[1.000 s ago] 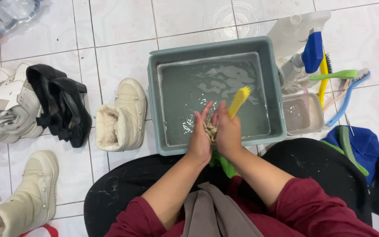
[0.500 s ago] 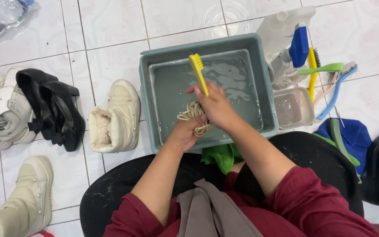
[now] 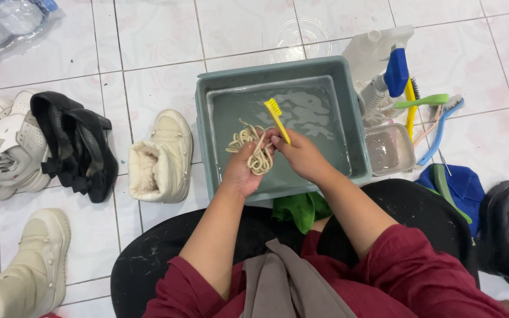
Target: The person is cleaning a bundle of boot laces by scrubbing them with a small brush in a basin of soapy water while sitting on the floor.
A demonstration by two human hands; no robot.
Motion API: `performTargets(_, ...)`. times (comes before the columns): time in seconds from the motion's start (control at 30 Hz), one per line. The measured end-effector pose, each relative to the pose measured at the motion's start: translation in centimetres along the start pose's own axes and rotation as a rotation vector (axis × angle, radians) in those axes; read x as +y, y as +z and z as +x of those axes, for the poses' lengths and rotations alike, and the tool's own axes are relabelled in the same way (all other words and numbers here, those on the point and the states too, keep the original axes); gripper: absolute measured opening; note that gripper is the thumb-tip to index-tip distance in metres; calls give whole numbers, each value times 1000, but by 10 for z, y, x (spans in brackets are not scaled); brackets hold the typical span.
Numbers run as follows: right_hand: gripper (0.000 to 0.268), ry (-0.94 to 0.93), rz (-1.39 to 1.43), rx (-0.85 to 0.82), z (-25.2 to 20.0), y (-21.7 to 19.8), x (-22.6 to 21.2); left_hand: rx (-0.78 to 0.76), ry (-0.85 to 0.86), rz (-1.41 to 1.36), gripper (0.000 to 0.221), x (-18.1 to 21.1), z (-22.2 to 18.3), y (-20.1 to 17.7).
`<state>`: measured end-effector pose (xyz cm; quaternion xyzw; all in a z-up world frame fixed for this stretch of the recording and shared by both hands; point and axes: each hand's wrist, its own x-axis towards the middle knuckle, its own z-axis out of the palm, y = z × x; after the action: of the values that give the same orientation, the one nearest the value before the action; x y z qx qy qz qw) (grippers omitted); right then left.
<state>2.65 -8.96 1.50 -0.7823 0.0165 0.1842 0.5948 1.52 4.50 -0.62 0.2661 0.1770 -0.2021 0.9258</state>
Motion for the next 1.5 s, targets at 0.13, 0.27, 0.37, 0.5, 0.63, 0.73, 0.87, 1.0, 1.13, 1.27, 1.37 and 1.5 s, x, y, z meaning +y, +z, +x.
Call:
performTargets(0.13,20,55,-186,131,-5,2,-19,119,64,189,16,-15,22,-34)
performTargets(0.27,35,131,-39,130,-25,19,-62,160,-22,923,36,0,6,-20)
performTargets(0.37,35,183,-82,82,-34,28,-72,168,-67,1222,51,18,-20,6)
performTargets(0.5,32,240,-271,100,-35,36,-69,164,-122,1113,66,40,-49,35)
performTargets(0.63,33,222,-278,197,-25,36,-42,90,-112,981,70,28,-47,24)
performTargets(0.73,35,194,-341,374,-33,47,-51,54,-9,840,70,27,-53,29)
performTargets(0.87,36,123,-337,322,-49,67,-80,138,72,462,70,32,-70,36)
performTargets(1.0,40,55,-317,235,-68,92,-110,107,33,297,71,39,-80,30)
performTargets(1.13,44,29,-284,207,-74,87,-102,34,30,234,90,26,-64,10)
performTargets(1.27,36,76,20,201,-80,56,-96,-189,-23,273,61,-8,-12,-39)
performTargets(1.37,31,76,139,318,-91,10,-86,-236,-38,352,67,-5,-25,-30)
performTargets(1.5,32,306,-692,528,-87,-88,-22,-81,-44,352,35,-5,-17,-29)
